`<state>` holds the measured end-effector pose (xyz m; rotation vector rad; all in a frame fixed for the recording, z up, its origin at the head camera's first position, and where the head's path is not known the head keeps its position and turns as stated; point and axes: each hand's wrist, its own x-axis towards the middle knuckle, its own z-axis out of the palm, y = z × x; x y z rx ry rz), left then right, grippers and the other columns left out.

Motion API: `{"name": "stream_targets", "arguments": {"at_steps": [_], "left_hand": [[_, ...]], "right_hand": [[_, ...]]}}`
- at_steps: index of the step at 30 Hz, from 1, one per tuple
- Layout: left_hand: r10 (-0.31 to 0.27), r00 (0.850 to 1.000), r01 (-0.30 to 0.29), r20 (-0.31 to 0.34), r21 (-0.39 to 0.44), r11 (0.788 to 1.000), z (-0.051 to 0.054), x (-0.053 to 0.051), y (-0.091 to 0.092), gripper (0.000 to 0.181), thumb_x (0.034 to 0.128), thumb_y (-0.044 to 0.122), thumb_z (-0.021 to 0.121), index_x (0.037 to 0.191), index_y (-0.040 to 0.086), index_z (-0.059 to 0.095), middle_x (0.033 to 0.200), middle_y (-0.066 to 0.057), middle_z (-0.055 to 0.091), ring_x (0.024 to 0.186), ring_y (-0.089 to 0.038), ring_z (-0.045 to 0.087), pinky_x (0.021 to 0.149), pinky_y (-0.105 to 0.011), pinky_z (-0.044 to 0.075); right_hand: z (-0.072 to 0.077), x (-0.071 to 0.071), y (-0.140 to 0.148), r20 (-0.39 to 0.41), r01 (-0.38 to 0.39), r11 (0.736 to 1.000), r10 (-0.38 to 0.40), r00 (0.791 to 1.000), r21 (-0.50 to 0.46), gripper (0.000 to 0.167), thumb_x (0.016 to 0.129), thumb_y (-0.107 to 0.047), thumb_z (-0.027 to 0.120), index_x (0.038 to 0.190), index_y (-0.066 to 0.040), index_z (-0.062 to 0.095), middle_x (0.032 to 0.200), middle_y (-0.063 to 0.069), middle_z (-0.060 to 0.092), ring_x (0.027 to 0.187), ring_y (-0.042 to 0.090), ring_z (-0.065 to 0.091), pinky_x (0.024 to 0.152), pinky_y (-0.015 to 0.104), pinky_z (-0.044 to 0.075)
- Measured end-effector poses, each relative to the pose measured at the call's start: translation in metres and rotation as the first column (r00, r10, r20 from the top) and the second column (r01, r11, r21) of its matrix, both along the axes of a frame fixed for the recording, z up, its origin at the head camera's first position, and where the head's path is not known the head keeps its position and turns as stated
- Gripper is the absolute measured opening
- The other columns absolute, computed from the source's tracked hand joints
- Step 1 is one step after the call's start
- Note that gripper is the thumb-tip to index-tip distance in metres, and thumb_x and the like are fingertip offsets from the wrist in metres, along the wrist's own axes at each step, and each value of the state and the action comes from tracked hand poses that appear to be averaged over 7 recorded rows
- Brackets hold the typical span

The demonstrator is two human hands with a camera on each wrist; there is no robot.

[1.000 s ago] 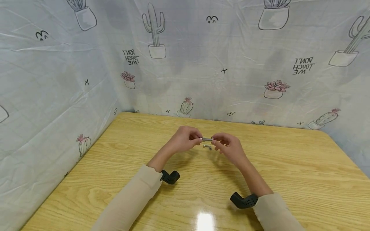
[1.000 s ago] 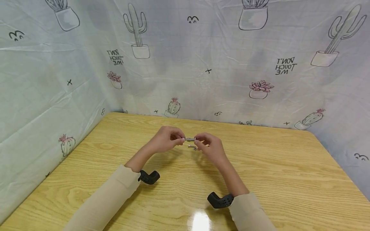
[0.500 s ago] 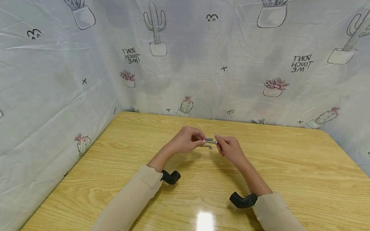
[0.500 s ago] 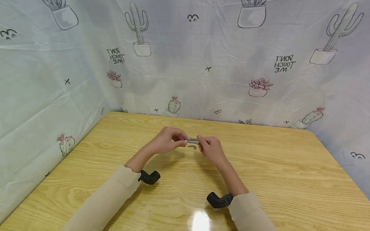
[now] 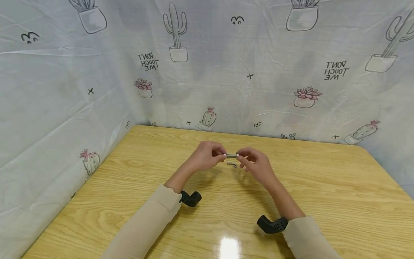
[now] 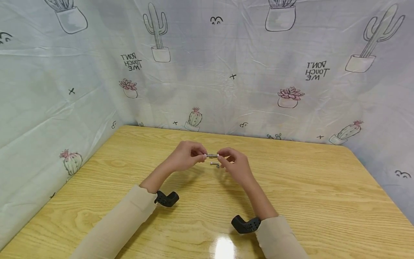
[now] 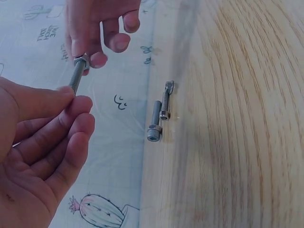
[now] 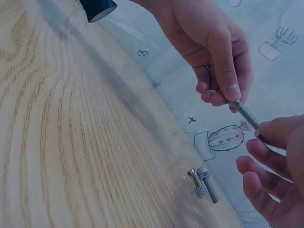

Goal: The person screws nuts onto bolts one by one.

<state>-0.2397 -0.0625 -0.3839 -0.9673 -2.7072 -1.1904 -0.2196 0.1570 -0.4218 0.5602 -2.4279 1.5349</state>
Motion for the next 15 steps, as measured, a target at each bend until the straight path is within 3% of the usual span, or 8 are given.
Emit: {"name": "stream_targets", "arguments": {"at_steps": [7, 11, 15], "left_hand": [[-0.052, 0.998, 0.052, -0.023, -0.001, 0.999, -0.0006, 0.0005, -0.0001, 0.012, 0.0937, 0.014, 0.064, 0.099, 0.006, 0.07, 0.086, -0.004, 0.072, 0.084, -0.029, 0.07, 0.068, -0.023, 0.052], [-0.096, 0.995, 0.096, -0.037, 0.0, 0.995, -0.0012, 0.0003, 0.0007, 0.01, 0.0938, 0.015, 0.064, 0.099, 0.009, 0.07, 0.085, -0.002, 0.072, 0.083, -0.027, 0.07, 0.072, -0.022, 0.053], [-0.112, 0.993, 0.113, -0.041, 0.005, 0.994, -0.002, 0.0003, 0.001, 0.009, 0.0939, 0.014, 0.064, 0.099, 0.009, 0.07, 0.085, -0.002, 0.071, 0.084, -0.028, 0.07, 0.073, -0.022, 0.053]], "right_hand": [[0.0, -0.0007, -0.0012, 0.081, -0.006, 1.0, 0.007, 0.997, -0.014, 0.041, 0.102, -0.032, 0.049, 0.096, 0.005, 0.064, 0.078, 0.016, 0.062, 0.066, 0.021, 0.06, 0.061, 0.033, 0.053], [-0.0003, 0.0001, -0.002, 0.154, -0.028, 0.997, 0.039, 0.987, -0.071, 0.05, 0.103, -0.035, 0.044, 0.076, 0.004, 0.057, 0.059, 0.004, 0.047, 0.052, 0.015, 0.043, 0.052, 0.029, 0.041], [-0.0015, 0.0005, -0.0024, 0.17, -0.038, 0.993, 0.057, 0.984, -0.111, 0.054, 0.103, -0.038, 0.044, 0.07, 0.004, 0.05, 0.055, 0.001, 0.038, 0.047, 0.012, 0.031, 0.047, 0.028, 0.031]]}}
